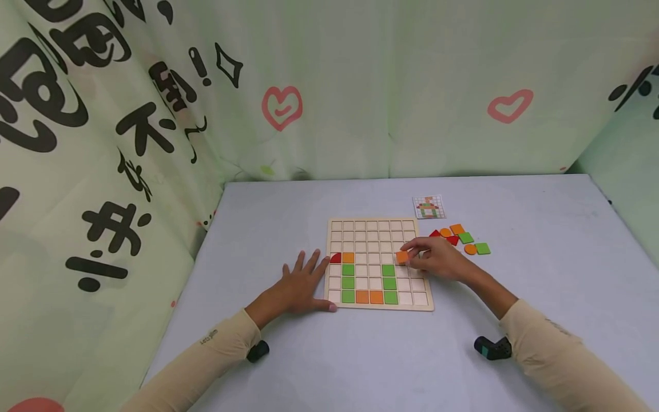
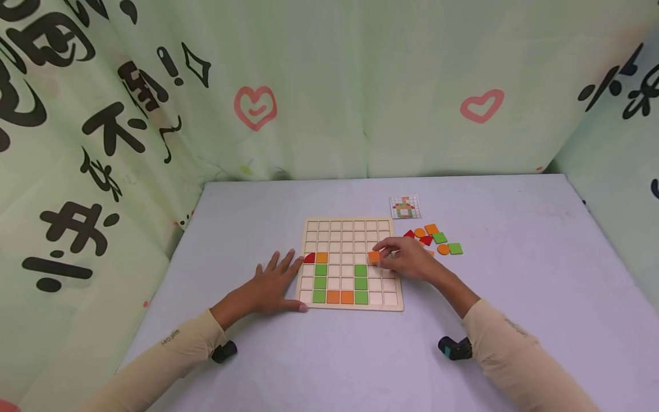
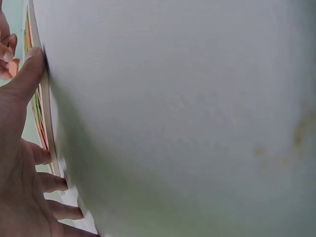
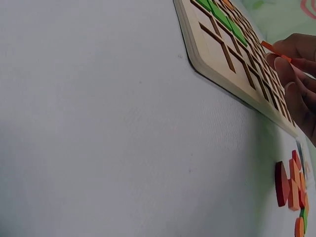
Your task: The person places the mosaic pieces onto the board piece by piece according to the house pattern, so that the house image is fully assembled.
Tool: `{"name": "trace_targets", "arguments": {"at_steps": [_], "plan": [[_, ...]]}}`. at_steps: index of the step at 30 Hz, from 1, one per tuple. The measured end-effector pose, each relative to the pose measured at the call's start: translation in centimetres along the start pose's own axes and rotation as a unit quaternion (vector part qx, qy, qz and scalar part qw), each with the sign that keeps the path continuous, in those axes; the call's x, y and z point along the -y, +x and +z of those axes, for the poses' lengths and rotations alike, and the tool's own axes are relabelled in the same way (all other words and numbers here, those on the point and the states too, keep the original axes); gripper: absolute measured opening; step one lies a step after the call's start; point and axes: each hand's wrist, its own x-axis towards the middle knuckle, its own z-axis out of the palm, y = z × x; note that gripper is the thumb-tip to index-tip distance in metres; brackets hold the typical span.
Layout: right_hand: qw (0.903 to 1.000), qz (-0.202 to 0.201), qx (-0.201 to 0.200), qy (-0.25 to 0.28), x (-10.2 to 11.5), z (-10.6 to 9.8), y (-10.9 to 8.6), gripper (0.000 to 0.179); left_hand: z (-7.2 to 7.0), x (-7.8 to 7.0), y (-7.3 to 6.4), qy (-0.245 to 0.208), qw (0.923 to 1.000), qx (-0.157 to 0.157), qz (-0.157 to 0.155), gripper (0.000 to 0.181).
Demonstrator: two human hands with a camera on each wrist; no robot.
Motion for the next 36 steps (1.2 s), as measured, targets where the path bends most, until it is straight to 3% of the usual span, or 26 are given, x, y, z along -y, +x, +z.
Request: {"name": "trace_targets", "arguments": {"at_steps": [14, 23, 36], "plan": [[0.9993, -0.018, 0.032, 0.010, 1.5, 1.4, 2.0, 0.031, -0.1, 0.0, 0.0, 0.000, 1.0000, 0.000, -0.002, 0.115], [0.9983, -0.054, 0.023, 0.002, 2.0, 2.7, 3.2, 0.026, 0.0, 0.0, 0.0, -0.005, 1.0000, 0.000, -0.003, 0.115], [0.9990, -0.030, 0.033, 0.009, 3.5, 4.7, 4.7, 0.026, -0.2, -0.1, -0.2, -0.011, 0.9999, 0.004, -0.003, 0.116]]}}
